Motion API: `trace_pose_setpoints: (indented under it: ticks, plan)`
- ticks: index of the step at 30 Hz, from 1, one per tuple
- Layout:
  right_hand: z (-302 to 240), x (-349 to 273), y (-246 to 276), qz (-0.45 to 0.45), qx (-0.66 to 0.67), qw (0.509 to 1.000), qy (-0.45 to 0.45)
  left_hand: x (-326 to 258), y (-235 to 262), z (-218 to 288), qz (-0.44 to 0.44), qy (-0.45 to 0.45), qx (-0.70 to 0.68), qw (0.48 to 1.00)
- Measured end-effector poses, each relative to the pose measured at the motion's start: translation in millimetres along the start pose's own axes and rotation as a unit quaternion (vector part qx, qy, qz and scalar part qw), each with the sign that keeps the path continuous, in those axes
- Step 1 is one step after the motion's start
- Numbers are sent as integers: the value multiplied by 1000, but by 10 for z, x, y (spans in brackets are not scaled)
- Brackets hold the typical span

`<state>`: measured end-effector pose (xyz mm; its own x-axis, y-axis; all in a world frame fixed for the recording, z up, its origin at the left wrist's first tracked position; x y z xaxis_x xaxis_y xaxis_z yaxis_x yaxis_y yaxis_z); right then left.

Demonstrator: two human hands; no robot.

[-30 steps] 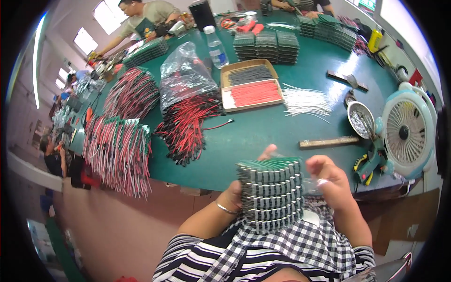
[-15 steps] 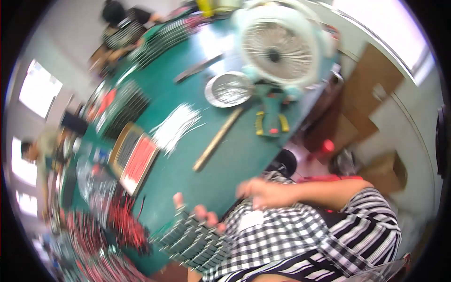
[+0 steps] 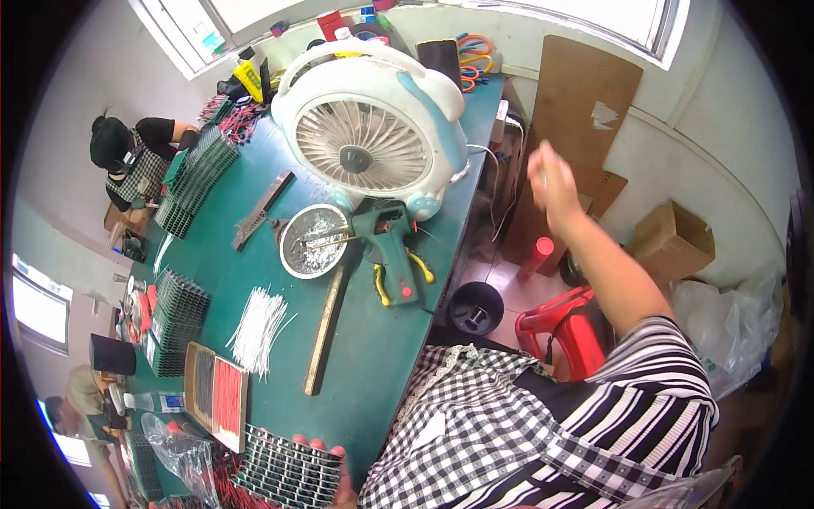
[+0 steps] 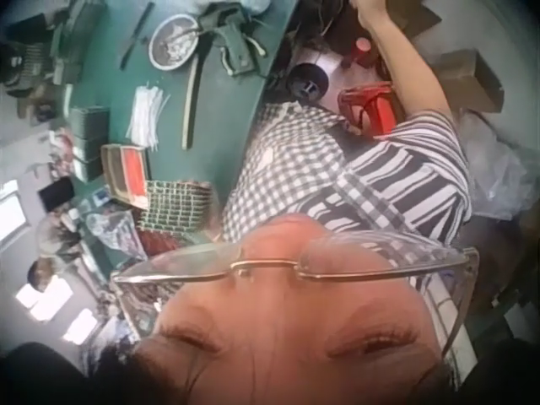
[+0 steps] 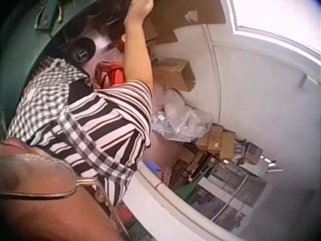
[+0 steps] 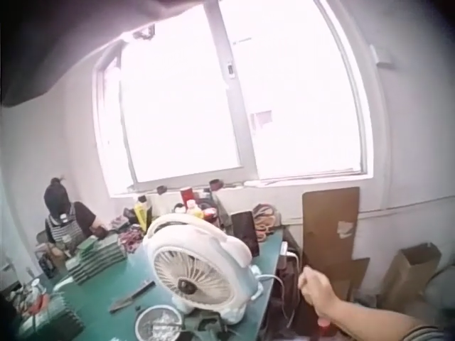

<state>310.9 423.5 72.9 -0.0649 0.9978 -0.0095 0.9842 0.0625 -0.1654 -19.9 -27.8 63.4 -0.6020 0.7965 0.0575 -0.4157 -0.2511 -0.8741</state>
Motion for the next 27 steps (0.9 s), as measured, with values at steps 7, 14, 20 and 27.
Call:
trace_pose_setpoints:
  ticks: [7,14,20,27]
  plan:
    - [-34,1119,-1624,-119,-274,944,142,-49,109,249,96,-147,157,972]
    - [447,1671,-559,-150,93,983,44,-235,-565,738,60,-460,733,497]
    - [-59,1582,-54,-20,36,968,249,-76,-714,546,-189,-398,852,282]
    - [-158,-1334,-1433,-433,179,882,52,1,-838,343,-302,-419,809,280]
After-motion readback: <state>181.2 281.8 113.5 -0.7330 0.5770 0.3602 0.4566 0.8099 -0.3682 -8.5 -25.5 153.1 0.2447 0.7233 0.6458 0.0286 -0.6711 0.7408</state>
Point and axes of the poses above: each hand's wrist, its own x-axis towards the middle knuckle, its own y-axis out of the back of the hand, z = x × y, the point moved 7 cm from there along x, towards the middle knuckle, and after that the axes turned 3 degrees about -y, right-handed, at the moved point
